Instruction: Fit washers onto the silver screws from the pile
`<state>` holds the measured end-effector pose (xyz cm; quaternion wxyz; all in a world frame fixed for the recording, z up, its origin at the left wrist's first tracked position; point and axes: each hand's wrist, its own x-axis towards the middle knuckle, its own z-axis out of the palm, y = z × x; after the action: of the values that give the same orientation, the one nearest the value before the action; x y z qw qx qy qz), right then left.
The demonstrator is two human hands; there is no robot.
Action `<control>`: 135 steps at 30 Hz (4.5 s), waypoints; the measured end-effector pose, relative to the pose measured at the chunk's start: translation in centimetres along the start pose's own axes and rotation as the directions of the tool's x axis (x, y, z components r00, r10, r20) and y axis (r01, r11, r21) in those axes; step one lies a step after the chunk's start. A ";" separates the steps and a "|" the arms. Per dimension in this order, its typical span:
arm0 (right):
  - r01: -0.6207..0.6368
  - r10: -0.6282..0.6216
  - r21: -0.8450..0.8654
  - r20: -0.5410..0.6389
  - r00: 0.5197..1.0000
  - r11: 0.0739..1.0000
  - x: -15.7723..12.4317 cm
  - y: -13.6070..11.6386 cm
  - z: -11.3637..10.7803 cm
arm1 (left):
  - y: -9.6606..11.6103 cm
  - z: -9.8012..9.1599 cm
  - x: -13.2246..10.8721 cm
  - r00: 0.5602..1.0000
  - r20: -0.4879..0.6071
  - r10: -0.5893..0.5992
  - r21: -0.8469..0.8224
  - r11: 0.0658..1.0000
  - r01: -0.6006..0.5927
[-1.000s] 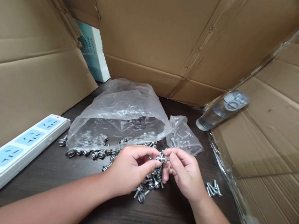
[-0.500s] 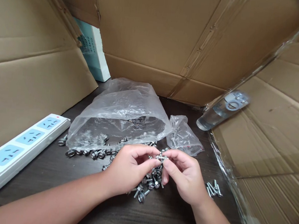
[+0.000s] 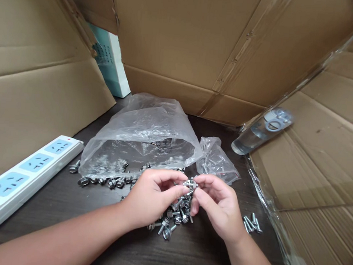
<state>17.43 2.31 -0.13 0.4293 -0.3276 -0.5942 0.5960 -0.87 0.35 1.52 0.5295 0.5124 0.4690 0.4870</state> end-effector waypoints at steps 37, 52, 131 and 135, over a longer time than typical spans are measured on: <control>0.078 -0.072 -0.119 0.050 0.996 0.990 -0.2 -0.1 0.0 | 0.0 0.0 -0.1 0.999 0.029 0.032 0.002 0.999 -0.032; 0.033 -0.031 -0.231 0.014 0.999 0.972 0.3 -0.1 0.0 | -0.3 -0.1 -0.1 0.997 0.051 0.061 0.011 0.998 -0.061; 0.068 -0.076 -0.312 -0.015 0.997 0.948 0.5 -1.0 0.5 | 0.3 -0.1 0.0 0.996 0.009 0.084 0.055 0.995 -0.084; 0.047 -0.066 -0.186 -0.097 0.993 0.981 0.6 -1.2 -0.3 | 0.5 0.0 0.0 0.997 -0.056 0.060 0.036 0.998 -0.058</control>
<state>17.57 2.88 1.07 0.4440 -0.3789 -0.6329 0.5086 -0.87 0.31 2.03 0.4925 0.5211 0.4768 0.5086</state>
